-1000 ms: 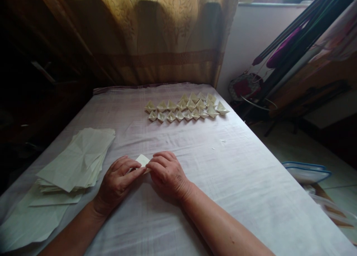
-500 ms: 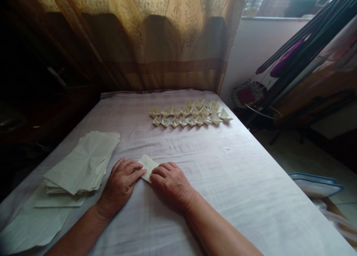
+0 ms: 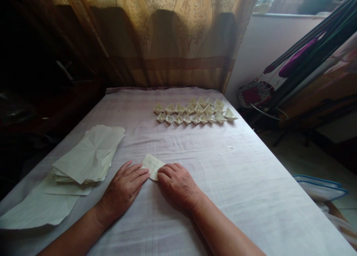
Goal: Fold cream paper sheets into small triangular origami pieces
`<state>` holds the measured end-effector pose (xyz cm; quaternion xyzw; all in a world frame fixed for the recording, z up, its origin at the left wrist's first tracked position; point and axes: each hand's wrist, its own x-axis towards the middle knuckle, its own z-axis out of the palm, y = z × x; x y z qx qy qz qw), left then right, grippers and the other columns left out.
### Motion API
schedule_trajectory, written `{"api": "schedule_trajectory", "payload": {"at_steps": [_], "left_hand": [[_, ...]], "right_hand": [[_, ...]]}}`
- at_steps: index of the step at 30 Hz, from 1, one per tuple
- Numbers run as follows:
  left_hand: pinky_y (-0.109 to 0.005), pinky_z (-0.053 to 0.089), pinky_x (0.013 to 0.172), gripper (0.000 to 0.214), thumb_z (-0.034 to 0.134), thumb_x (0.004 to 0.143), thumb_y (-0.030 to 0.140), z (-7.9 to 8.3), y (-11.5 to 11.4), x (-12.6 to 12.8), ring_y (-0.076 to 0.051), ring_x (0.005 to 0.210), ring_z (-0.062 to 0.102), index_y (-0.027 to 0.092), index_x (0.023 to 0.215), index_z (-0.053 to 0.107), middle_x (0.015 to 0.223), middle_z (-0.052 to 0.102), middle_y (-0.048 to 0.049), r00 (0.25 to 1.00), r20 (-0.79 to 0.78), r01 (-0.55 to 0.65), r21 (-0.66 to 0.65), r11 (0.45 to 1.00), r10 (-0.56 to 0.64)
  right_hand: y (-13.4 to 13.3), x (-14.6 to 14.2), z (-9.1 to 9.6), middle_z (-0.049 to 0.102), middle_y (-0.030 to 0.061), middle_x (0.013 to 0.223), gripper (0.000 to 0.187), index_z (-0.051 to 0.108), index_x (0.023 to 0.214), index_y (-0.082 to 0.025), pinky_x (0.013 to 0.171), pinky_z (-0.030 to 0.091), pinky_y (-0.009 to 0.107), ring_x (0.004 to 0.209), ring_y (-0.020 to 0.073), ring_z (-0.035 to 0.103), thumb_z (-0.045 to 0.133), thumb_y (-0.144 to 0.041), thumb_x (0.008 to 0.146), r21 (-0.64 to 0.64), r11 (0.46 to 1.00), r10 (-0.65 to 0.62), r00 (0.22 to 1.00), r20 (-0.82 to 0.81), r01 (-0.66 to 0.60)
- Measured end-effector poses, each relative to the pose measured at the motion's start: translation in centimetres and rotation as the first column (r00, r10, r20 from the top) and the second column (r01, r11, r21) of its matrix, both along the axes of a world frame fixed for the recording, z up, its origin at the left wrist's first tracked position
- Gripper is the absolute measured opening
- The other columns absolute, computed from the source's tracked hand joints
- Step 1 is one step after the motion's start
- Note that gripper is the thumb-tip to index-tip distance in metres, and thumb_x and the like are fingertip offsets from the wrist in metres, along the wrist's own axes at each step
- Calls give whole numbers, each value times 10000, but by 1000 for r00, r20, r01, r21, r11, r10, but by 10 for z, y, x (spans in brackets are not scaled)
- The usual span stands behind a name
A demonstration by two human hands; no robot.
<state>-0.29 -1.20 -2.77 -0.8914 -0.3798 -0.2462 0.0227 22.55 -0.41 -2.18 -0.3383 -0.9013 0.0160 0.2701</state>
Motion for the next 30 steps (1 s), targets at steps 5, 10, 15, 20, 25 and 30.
{"api": "schedule_trajectory", "payload": {"at_steps": [5, 10, 15, 20, 25, 30], "left_hand": [[-458, 372, 1119, 337, 483, 883, 54, -1, -4, -7, -193, 1105, 639, 210, 1122, 663, 1147, 727, -46, 999, 35, 15, -63, 998, -13], [-473, 359, 1123, 326, 484, 883, 53, 0, -2, -8, -197, 1108, 642, 211, 1102, 666, 1151, 727, -48, 999, 46, 23, -89, 996, -19], [-470, 348, 1117, 297, 501, 895, 68, 3, -1, -9, -201, 1101, 644, 214, 1097, 661, 1148, 730, -37, 998, 47, 37, -105, 994, -33], [-465, 332, 1116, 278, 499, 927, 100, 4, -1, -9, -201, 1087, 647, 221, 1115, 664, 1150, 727, -30, 999, 21, 39, -82, 996, -37], [-454, 324, 1119, 257, 466, 969, 139, 8, -1, -7, -199, 1082, 642, 217, 1106, 668, 1136, 726, -36, 999, -8, 39, -68, 997, -40], [-455, 349, 1099, 242, 468, 969, 141, 9, -1, -4, -193, 1067, 634, 215, 1045, 685, 1098, 727, -38, 999, -27, 31, -51, 998, -33]], "right_hand": [[-2, 1, 3, 710, 65, 941, 151, 642, 948, -195, 785, 487, 309, 882, 177, 628, 494, -168, 965, -61, 998, -6, 1000, -11, 5], [-1, 1, 6, 695, 63, 991, 194, 653, 1102, -234, 822, 472, 345, 924, 194, 611, 514, -221, 967, -99, 995, -3, 1000, -10, 2], [1, -1, 1, 703, 64, 1018, 182, 666, 1072, -225, 824, 463, 368, 915, 204, 607, 515, -230, 971, -88, 996, -8, 999, -51, 4], [3, -5, -2, 712, 68, 1048, 177, 666, 1047, -213, 842, 468, 379, 954, 210, 604, 504, -223, 976, -105, 994, -12, 997, -75, 4], [3, -5, -4, 709, 61, 1063, 169, 679, 1037, -229, 850, 468, 384, 972, 218, 603, 523, -234, 970, -80, 997, -18, 996, -82, 12], [7, -7, -5, 716, 65, 1054, 142, 677, 984, -208, 840, 463, 376, 960, 214, 614, 540, -237, 965, -110, 994, -39, 993, -115, 26]]}}
